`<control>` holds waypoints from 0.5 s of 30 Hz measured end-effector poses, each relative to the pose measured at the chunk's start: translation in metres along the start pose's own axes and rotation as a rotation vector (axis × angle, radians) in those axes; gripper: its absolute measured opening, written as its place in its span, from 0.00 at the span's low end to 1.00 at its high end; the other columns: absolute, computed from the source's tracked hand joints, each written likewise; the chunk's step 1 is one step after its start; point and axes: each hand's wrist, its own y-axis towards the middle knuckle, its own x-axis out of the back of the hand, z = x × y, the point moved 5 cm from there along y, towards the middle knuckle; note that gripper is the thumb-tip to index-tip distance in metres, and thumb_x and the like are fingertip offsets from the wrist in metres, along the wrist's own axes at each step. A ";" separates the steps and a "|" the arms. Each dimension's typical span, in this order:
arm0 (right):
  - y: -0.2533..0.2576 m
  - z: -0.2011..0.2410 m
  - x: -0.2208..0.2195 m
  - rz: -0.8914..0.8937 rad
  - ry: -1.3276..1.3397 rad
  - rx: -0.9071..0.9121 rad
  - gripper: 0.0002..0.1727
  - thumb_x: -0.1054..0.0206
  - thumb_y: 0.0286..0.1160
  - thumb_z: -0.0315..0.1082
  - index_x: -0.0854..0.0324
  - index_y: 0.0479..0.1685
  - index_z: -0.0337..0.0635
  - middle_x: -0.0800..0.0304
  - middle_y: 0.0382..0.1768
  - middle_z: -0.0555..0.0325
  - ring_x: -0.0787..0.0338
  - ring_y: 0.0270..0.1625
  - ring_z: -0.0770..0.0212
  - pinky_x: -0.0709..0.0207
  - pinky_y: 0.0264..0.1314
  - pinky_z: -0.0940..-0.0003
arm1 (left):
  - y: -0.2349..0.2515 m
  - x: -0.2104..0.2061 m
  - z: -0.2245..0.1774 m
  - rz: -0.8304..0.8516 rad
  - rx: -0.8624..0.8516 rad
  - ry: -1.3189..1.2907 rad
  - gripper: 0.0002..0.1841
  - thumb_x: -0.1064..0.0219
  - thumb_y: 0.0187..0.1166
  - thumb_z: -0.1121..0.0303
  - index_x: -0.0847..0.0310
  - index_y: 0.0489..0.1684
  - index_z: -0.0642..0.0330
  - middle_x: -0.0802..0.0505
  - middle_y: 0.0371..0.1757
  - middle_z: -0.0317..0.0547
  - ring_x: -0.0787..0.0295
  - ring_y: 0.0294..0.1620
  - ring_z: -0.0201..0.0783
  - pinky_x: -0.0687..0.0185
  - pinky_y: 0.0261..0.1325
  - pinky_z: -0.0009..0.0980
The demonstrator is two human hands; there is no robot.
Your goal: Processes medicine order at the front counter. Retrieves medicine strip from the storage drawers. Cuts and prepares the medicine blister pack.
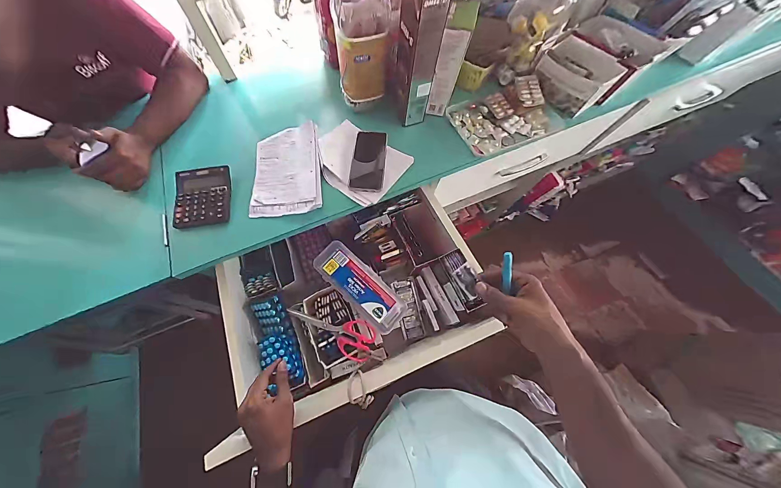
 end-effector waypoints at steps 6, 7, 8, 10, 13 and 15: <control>-0.004 -0.004 -0.017 0.028 -0.031 0.010 0.08 0.33 0.75 0.31 0.15 0.49 0.44 0.17 0.21 0.71 0.32 0.11 0.79 0.38 0.11 0.83 | -0.033 0.005 0.011 0.070 0.121 -0.002 0.19 0.37 0.83 0.56 0.06 0.49 0.63 0.06 0.29 0.52 0.09 0.28 0.48 0.16 0.37 0.55; -0.002 -0.002 -0.023 0.056 -0.076 0.020 0.10 0.33 0.76 0.30 0.14 0.52 0.43 0.14 0.25 0.69 0.31 0.13 0.78 0.37 0.12 0.83 | -0.036 0.007 0.014 0.101 0.155 -0.001 0.19 0.37 0.83 0.56 0.07 0.51 0.62 0.07 0.28 0.50 0.10 0.27 0.48 0.17 0.36 0.56; 0.000 0.002 -0.027 0.074 -0.154 0.039 0.11 0.33 0.77 0.29 0.13 0.55 0.41 0.11 0.31 0.67 0.29 0.15 0.78 0.34 0.15 0.82 | -0.038 0.007 0.015 0.145 0.192 -0.011 0.20 0.37 0.84 0.55 0.08 0.54 0.62 0.07 0.28 0.52 0.11 0.28 0.51 0.18 0.37 0.59; 0.006 0.003 -0.029 0.081 -0.396 0.075 0.10 0.30 0.76 0.30 0.11 0.53 0.43 0.09 0.35 0.65 0.22 0.22 0.76 0.27 0.24 0.78 | -0.046 0.007 0.014 0.218 0.250 -0.020 0.20 0.36 0.85 0.56 0.10 0.58 0.64 0.06 0.31 0.58 0.09 0.31 0.58 0.18 0.41 0.65; 0.020 -0.013 -0.037 0.186 -0.822 0.017 0.10 0.26 0.76 0.36 0.08 0.51 0.44 0.06 0.41 0.53 0.10 0.40 0.57 0.16 0.48 0.50 | -0.052 0.007 0.017 0.196 0.248 0.009 0.19 0.36 0.84 0.56 0.10 0.57 0.64 0.07 0.30 0.57 0.10 0.29 0.56 0.19 0.39 0.62; 0.025 -0.030 -0.054 0.251 -1.067 -0.084 0.11 0.27 0.77 0.40 0.10 0.51 0.47 0.07 0.39 0.48 0.09 0.44 0.46 0.19 0.49 0.37 | -0.056 0.008 0.018 0.189 0.244 0.017 0.19 0.36 0.85 0.56 0.09 0.57 0.64 0.07 0.29 0.55 0.11 0.28 0.53 0.19 0.37 0.59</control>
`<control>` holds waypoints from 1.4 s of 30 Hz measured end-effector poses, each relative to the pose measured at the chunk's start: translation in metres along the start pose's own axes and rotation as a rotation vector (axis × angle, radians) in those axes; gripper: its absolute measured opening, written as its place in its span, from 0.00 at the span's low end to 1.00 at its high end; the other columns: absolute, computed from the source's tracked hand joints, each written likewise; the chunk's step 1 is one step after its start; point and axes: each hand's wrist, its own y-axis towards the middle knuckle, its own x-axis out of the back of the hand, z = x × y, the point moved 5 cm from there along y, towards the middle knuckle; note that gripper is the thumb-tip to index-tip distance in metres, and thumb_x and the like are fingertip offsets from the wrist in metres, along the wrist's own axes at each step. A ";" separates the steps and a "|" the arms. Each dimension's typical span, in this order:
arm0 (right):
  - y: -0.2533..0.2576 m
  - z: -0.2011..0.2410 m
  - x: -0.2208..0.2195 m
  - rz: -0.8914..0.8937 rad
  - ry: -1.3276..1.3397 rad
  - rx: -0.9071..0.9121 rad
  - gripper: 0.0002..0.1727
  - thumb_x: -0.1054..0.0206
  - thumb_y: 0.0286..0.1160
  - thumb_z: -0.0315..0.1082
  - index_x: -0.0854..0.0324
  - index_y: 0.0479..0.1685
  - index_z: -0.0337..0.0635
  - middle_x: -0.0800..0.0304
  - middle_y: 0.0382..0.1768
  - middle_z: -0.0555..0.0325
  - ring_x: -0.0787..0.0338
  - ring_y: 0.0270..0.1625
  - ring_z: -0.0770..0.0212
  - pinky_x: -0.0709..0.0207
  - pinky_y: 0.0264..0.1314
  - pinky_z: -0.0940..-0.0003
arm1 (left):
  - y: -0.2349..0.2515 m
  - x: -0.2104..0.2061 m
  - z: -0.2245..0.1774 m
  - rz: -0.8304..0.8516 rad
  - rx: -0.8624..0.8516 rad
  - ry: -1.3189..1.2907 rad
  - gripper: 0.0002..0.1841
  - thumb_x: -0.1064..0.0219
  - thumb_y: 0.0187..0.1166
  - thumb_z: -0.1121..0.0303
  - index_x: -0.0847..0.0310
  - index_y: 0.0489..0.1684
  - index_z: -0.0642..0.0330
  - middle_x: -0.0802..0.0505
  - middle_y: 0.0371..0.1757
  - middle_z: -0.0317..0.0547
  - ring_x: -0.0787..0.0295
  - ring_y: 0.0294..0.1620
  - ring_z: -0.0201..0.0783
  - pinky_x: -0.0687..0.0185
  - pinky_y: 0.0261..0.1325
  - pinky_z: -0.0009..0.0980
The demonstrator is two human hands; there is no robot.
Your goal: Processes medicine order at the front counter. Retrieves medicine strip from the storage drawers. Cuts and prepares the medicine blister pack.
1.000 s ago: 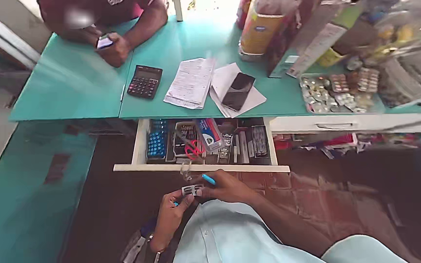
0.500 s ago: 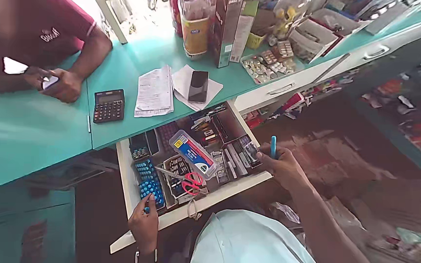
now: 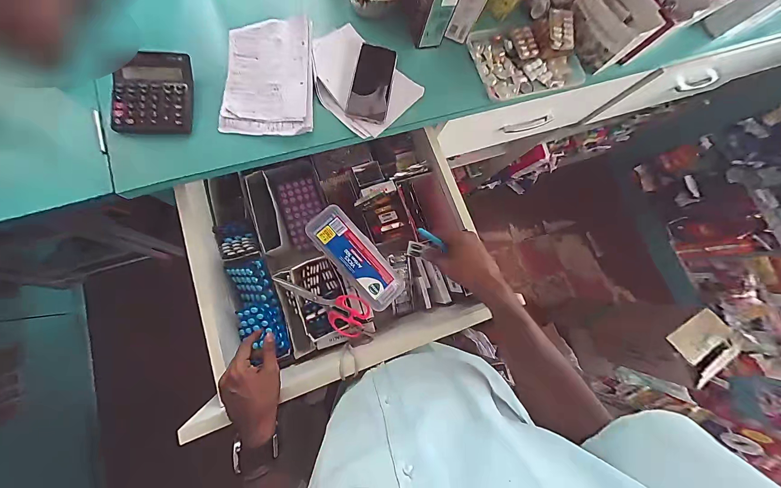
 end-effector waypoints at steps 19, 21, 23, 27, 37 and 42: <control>-0.034 -0.021 -0.029 0.344 -0.266 -0.162 0.14 0.36 0.82 0.41 0.13 0.48 0.40 0.10 0.47 0.41 0.11 0.54 0.39 0.21 0.54 0.36 | -0.002 -0.003 -0.002 0.073 -0.019 0.056 0.20 0.36 0.85 0.55 0.09 0.57 0.63 0.06 0.31 0.57 0.10 0.31 0.54 0.21 0.40 0.61; -0.037 -0.016 -0.035 0.375 -0.278 -0.183 0.16 0.37 0.83 0.43 0.13 0.52 0.41 0.10 0.51 0.40 0.11 0.58 0.37 0.22 0.56 0.34 | -0.001 -0.003 -0.003 0.067 -0.029 0.061 0.20 0.36 0.85 0.55 0.09 0.56 0.63 0.07 0.31 0.56 0.11 0.30 0.54 0.21 0.39 0.60; -0.032 -0.010 -0.038 0.338 -0.221 -0.145 0.17 0.41 0.87 0.44 0.14 0.55 0.42 0.10 0.51 0.40 0.11 0.58 0.38 0.23 0.57 0.35 | -0.001 -0.002 -0.003 0.066 -0.026 0.060 0.20 0.36 0.85 0.55 0.09 0.55 0.63 0.06 0.31 0.56 0.11 0.30 0.54 0.21 0.39 0.60; -0.021 0.001 -0.054 0.282 -0.029 -0.014 0.18 0.44 0.89 0.40 0.15 0.68 0.47 0.08 0.52 0.43 0.10 0.57 0.41 0.21 0.60 0.38 | -0.001 -0.002 -0.006 0.085 -0.021 0.074 0.19 0.35 0.84 0.56 0.09 0.55 0.63 0.07 0.30 0.55 0.11 0.29 0.53 0.22 0.38 0.60; -0.027 0.016 -0.053 0.300 0.012 0.031 0.16 0.42 0.87 0.41 0.13 0.59 0.44 0.08 0.48 0.43 0.09 0.54 0.41 0.21 0.56 0.36 | 0.000 -0.002 -0.004 0.075 -0.029 0.073 0.19 0.36 0.84 0.56 0.09 0.53 0.63 0.06 0.31 0.55 0.11 0.29 0.52 0.20 0.37 0.59; 0.005 0.009 -0.004 0.048 0.088 0.104 0.11 0.37 0.86 0.39 0.12 0.42 0.44 0.14 0.26 0.53 0.14 0.29 0.53 0.21 0.34 0.50 | 0.000 -0.002 -0.007 0.063 -0.015 0.055 0.18 0.35 0.84 0.57 0.08 0.52 0.64 0.06 0.31 0.56 0.10 0.30 0.53 0.19 0.39 0.59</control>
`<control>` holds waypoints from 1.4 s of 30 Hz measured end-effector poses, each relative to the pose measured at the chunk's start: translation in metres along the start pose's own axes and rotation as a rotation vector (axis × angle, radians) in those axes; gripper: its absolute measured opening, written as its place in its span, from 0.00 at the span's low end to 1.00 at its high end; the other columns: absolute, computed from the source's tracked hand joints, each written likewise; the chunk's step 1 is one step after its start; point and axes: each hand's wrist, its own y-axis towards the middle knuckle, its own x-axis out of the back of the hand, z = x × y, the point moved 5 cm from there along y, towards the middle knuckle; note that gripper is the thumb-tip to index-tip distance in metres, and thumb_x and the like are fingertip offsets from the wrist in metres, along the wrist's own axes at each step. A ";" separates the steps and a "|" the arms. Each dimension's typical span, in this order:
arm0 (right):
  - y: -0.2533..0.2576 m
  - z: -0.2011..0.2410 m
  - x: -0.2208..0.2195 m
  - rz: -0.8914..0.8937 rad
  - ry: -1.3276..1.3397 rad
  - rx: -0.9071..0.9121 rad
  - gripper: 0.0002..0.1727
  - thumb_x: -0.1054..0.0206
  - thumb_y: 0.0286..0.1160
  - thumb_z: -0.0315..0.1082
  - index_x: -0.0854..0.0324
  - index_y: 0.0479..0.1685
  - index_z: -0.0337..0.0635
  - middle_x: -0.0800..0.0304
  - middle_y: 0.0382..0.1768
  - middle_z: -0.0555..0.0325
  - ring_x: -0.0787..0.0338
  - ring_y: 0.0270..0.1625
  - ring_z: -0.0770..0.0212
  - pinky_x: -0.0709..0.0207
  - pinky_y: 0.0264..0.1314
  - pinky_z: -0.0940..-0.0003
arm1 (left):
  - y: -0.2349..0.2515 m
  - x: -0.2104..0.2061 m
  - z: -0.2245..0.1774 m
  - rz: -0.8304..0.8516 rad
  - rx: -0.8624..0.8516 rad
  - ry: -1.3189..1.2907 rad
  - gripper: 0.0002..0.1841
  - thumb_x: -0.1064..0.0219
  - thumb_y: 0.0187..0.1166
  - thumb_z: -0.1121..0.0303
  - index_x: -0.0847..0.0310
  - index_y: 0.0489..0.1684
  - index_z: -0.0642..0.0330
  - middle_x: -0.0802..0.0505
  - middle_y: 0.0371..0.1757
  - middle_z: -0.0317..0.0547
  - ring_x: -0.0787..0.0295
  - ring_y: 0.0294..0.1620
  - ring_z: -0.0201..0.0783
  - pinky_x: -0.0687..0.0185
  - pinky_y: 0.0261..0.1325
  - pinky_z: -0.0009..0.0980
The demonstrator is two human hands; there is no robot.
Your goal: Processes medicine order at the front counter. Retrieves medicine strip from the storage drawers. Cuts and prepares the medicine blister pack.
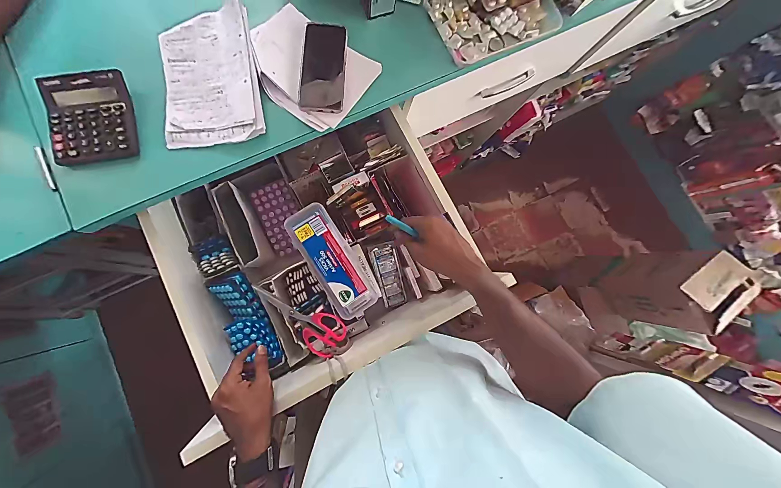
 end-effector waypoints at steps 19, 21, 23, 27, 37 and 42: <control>0.036 0.032 -0.102 0.304 0.179 -0.098 0.43 0.25 0.70 0.58 0.31 0.82 0.44 0.13 0.61 0.41 0.12 0.62 0.42 0.21 0.66 0.38 | -0.001 -0.003 0.002 -0.005 0.014 -0.004 0.18 0.35 0.83 0.56 0.08 0.54 0.62 0.05 0.34 0.54 0.07 0.34 0.53 0.16 0.43 0.61; 0.030 0.033 -0.106 0.327 0.140 -0.085 0.42 0.29 0.74 0.59 0.37 0.82 0.45 0.12 0.53 0.43 0.10 0.54 0.44 0.19 0.60 0.41 | -0.002 -0.003 0.004 -0.017 0.012 0.001 0.19 0.35 0.83 0.56 0.08 0.54 0.61 0.04 0.34 0.52 0.07 0.34 0.52 0.15 0.43 0.60; 0.027 0.030 -0.102 0.266 0.200 -0.056 0.39 0.29 0.75 0.57 0.35 0.80 0.46 0.11 0.45 0.47 0.10 0.47 0.48 0.18 0.54 0.45 | -0.002 -0.004 0.005 -0.032 0.003 0.000 0.19 0.36 0.83 0.55 0.07 0.54 0.61 0.05 0.33 0.51 0.07 0.34 0.50 0.14 0.42 0.58; 0.030 0.049 -0.081 0.151 0.433 0.007 0.33 0.31 0.81 0.50 0.35 0.80 0.45 0.10 0.47 0.46 0.08 0.47 0.52 0.16 0.55 0.49 | -0.004 -0.005 0.006 -0.054 -0.003 -0.007 0.20 0.37 0.83 0.55 0.07 0.54 0.61 0.05 0.32 0.50 0.07 0.32 0.49 0.15 0.41 0.57; 0.053 0.121 -0.131 0.230 0.232 0.138 0.27 0.40 0.86 0.54 0.22 0.71 0.43 0.08 0.50 0.46 0.08 0.53 0.48 0.17 0.59 0.46 | -0.006 -0.004 0.005 -0.086 -0.040 0.014 0.20 0.37 0.84 0.55 0.07 0.53 0.62 0.05 0.30 0.52 0.09 0.30 0.50 0.16 0.39 0.56; 0.050 0.074 -0.057 0.039 -0.018 0.051 0.14 0.39 0.87 0.40 0.13 0.54 0.42 0.08 0.42 0.43 0.08 0.46 0.41 0.19 0.48 0.36 | -0.010 -0.001 0.004 -0.150 -0.052 -0.013 0.19 0.36 0.83 0.56 0.07 0.52 0.64 0.06 0.30 0.52 0.09 0.27 0.47 0.15 0.36 0.51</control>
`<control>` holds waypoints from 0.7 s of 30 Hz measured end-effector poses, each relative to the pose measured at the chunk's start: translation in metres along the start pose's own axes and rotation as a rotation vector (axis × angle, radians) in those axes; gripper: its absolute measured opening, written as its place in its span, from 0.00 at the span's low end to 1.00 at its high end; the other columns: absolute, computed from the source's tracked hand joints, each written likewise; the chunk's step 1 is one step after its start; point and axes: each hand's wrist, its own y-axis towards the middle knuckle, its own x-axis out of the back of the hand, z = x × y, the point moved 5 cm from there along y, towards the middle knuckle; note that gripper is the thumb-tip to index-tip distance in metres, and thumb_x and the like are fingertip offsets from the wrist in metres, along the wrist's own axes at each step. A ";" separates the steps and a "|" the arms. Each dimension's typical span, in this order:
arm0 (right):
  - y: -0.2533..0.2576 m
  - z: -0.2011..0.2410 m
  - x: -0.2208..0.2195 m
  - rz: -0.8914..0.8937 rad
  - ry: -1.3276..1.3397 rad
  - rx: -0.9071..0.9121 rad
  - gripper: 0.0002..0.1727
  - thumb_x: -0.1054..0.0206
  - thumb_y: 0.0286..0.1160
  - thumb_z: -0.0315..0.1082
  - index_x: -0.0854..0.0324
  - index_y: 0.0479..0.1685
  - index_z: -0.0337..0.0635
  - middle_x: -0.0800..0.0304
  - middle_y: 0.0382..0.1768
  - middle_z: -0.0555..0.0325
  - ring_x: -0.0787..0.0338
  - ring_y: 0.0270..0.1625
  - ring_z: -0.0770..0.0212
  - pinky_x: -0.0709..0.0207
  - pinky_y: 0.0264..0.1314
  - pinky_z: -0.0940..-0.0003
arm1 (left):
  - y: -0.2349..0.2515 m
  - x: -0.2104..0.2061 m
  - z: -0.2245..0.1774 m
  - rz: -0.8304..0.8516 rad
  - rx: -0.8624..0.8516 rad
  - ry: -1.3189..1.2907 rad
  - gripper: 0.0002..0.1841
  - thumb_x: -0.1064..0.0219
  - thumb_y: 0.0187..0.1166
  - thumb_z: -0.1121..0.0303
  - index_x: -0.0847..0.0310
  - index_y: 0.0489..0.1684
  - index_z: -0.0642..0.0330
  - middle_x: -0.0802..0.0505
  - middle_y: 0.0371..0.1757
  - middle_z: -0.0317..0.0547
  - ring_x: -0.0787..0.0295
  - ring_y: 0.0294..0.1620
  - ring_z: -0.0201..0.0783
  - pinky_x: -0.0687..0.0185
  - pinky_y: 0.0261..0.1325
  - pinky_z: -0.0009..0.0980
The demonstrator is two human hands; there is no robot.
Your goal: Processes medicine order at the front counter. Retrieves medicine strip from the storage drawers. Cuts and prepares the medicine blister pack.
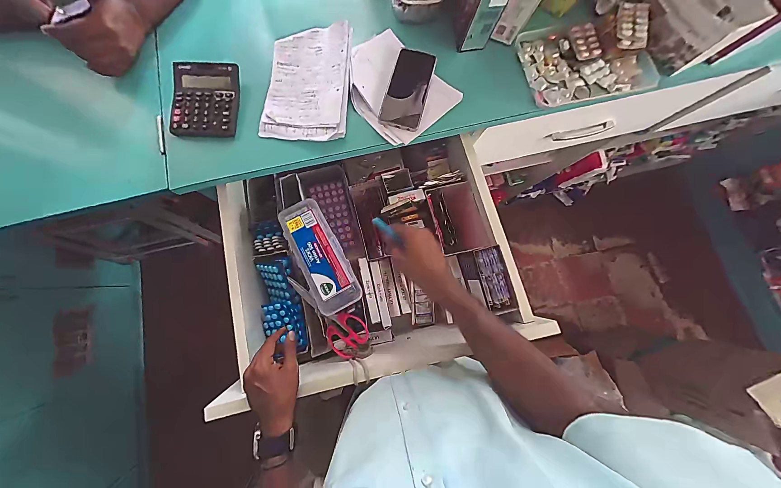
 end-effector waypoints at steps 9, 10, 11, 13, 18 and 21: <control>0.027 -0.004 -0.040 0.184 -0.353 -0.091 0.15 0.44 0.87 0.39 0.15 0.57 0.41 0.09 0.54 0.40 0.09 0.58 0.37 0.19 0.51 0.36 | 0.002 -0.002 -0.002 0.014 -0.028 0.021 0.20 0.37 0.83 0.55 0.07 0.51 0.64 0.05 0.32 0.55 0.08 0.30 0.51 0.14 0.39 0.56; 0.029 0.000 -0.044 0.177 -0.365 -0.087 0.16 0.45 0.87 0.37 0.17 0.59 0.39 0.10 0.55 0.39 0.09 0.58 0.36 0.19 0.51 0.37 | 0.002 -0.001 -0.001 0.009 -0.030 0.022 0.20 0.37 0.83 0.56 0.07 0.50 0.65 0.05 0.32 0.55 0.07 0.31 0.52 0.15 0.39 0.56; 0.030 0.003 -0.048 0.167 -0.369 -0.071 0.16 0.45 0.88 0.37 0.18 0.60 0.38 0.10 0.56 0.39 0.09 0.58 0.36 0.18 0.51 0.37 | 0.002 -0.001 -0.002 0.007 -0.032 0.022 0.20 0.36 0.83 0.56 0.07 0.50 0.65 0.05 0.33 0.56 0.07 0.32 0.52 0.14 0.41 0.57; 0.029 0.005 -0.055 0.145 -0.348 -0.031 0.17 0.47 0.88 0.37 0.18 0.61 0.38 0.11 0.57 0.39 0.09 0.58 0.37 0.19 0.53 0.38 | 0.002 -0.002 -0.003 0.005 -0.033 0.026 0.20 0.36 0.83 0.56 0.07 0.50 0.65 0.03 0.37 0.57 0.05 0.35 0.54 0.14 0.44 0.59; 0.033 0.005 -0.059 0.149 -0.265 -0.100 0.19 0.48 0.89 0.40 0.24 0.69 0.42 0.10 0.55 0.39 0.09 0.59 0.37 0.19 0.55 0.39 | 0.001 -0.002 -0.004 -0.003 -0.049 0.032 0.20 0.37 0.83 0.55 0.06 0.49 0.63 0.04 0.36 0.56 0.06 0.32 0.53 0.14 0.40 0.57; 0.033 0.007 -0.051 0.106 -0.221 -0.033 0.17 0.46 0.87 0.35 0.22 0.68 0.43 0.09 0.54 0.40 0.09 0.60 0.38 0.18 0.57 0.40 | 0.000 -0.002 -0.005 -0.003 -0.066 0.023 0.20 0.38 0.83 0.55 0.06 0.50 0.63 0.04 0.35 0.55 0.06 0.31 0.50 0.14 0.39 0.55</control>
